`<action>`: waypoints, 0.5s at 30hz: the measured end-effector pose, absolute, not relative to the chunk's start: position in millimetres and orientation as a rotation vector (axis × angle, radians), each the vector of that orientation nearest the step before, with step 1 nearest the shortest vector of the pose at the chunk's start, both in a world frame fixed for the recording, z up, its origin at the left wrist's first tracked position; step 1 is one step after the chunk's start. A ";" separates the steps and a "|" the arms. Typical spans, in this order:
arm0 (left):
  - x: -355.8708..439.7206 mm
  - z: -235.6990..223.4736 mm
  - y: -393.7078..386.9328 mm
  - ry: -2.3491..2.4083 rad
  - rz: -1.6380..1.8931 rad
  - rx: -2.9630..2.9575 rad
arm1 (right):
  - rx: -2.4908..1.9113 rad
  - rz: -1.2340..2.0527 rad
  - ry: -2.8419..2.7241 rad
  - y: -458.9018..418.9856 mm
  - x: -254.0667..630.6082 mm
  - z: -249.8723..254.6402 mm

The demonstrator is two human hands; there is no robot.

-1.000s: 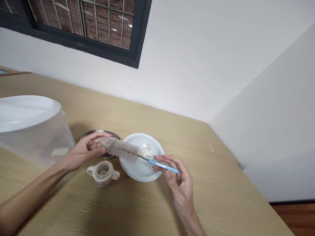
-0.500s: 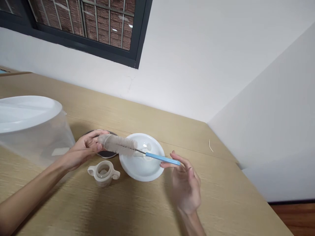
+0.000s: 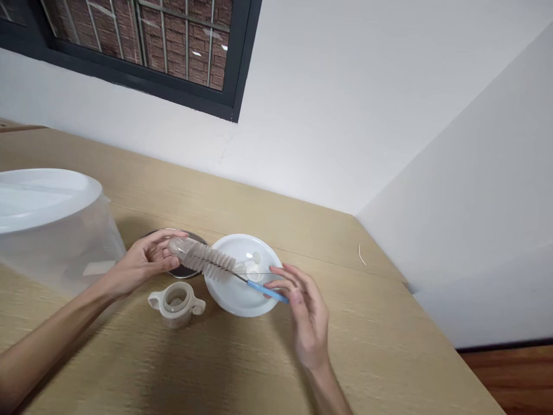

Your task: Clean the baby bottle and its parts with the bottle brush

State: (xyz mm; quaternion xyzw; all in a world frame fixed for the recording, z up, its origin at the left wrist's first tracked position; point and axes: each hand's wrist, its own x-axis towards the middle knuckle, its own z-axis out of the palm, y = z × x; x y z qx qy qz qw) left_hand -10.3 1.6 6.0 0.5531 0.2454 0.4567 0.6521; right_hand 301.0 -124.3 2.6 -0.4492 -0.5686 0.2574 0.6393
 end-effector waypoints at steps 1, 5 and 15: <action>-9.0 6.7 1.0 0.552 1.037 1.265 | -1.091 0.562 -1.329 -124.8 298.4 0.2; -4.7 8.2 -3.3 0.527 1.014 1.282 | -1.335 0.420 -1.406 -126.7 286.4 -7.5; 6.9 6.2 -15.1 0.553 1.027 1.233 | -1.442 0.001 -1.703 -128.6 270.7 -21.9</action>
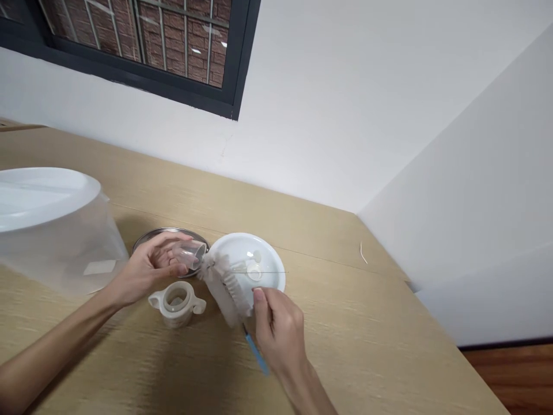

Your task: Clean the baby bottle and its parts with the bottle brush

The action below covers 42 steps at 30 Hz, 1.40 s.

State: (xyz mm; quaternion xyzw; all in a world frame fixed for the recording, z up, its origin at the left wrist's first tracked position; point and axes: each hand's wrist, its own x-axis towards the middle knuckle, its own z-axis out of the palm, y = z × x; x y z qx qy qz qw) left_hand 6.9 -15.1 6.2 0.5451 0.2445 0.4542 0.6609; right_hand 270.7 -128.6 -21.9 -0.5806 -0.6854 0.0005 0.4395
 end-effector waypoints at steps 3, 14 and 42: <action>13.8 6.6 -19.5 0.629 1.053 1.271 | -1.428 -0.107 -1.696 -128.4 262.1 -33.6; 8.9 1.9 -15.7 0.705 0.946 1.292 | -2.068 0.582 -2.131 -163.4 286.4 41.7; -3.0 2.4 -7.8 0.639 1.109 1.079 | -1.405 1.232 -1.517 -155.1 289.8 41.5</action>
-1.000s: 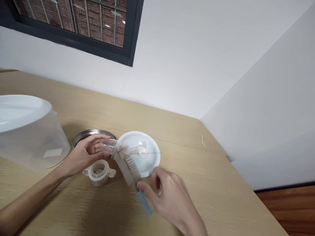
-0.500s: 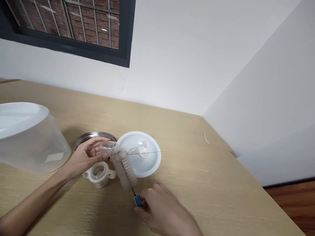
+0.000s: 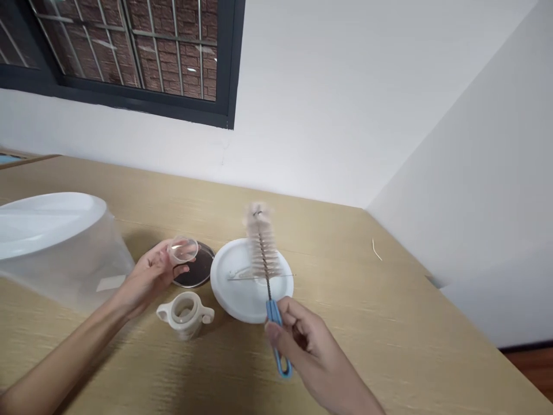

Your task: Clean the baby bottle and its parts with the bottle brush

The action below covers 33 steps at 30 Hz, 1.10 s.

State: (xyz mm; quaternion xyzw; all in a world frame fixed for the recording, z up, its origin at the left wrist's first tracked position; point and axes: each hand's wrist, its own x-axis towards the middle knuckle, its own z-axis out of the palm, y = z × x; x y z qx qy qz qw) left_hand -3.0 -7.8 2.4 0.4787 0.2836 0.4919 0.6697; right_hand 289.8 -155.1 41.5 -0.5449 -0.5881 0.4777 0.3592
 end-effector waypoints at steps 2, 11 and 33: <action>-1.4 4.2 -6.9 0.630 1.167 1.015 | -1.375 1.180 -1.483 -151.6 288.5 39.2; -2.6 15.8 -10.1 0.585 1.168 0.886 | -1.341 1.135 -1.113 -144.7 266.3 20.9; -3.7 14.5 -13.3 0.606 1.065 0.942 | -1.533 0.331 -1.648 -144.0 263.5 -5.3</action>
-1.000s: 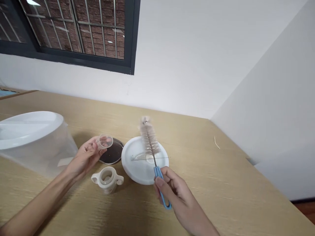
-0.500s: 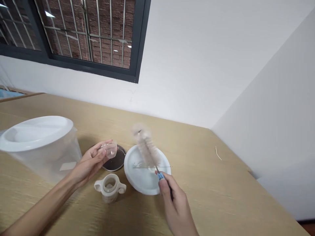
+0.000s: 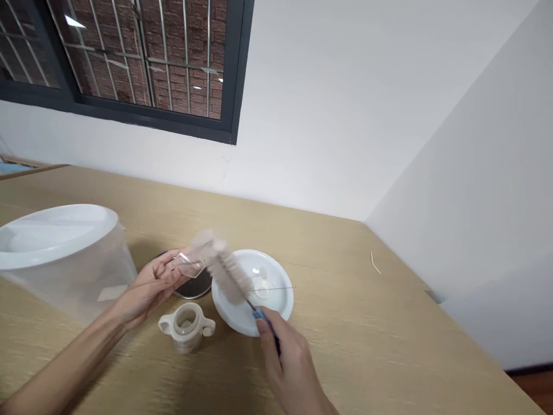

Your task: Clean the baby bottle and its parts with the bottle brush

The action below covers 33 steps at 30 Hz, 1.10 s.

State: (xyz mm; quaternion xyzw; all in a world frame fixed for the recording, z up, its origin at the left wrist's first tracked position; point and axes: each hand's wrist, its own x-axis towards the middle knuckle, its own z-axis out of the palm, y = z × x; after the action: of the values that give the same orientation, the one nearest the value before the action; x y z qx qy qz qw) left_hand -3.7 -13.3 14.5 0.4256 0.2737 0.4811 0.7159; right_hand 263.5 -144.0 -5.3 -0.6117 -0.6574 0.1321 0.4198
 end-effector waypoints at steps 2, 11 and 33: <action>-4.9 14.9 -13.4 0.603 1.080 0.964 | -1.512 0.345 -1.706 -142.9 264.8 -5.7; -18.8 20.0 -4.4 0.663 1.201 1.027 | -1.529 0.317 -1.424 -137.6 277.6 -5.0; -20.2 -12.3 13.0 1.911 0.762 2.391 | -1.521 0.343 -1.309 -138.8 280.2 -2.7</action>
State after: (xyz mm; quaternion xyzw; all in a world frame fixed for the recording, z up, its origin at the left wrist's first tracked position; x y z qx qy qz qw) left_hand -20.2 13.0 -12.3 0.7580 0.6057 0.2417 -0.0065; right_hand 280.2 -138.8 -2.7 -0.6359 -0.5471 0.1434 0.5251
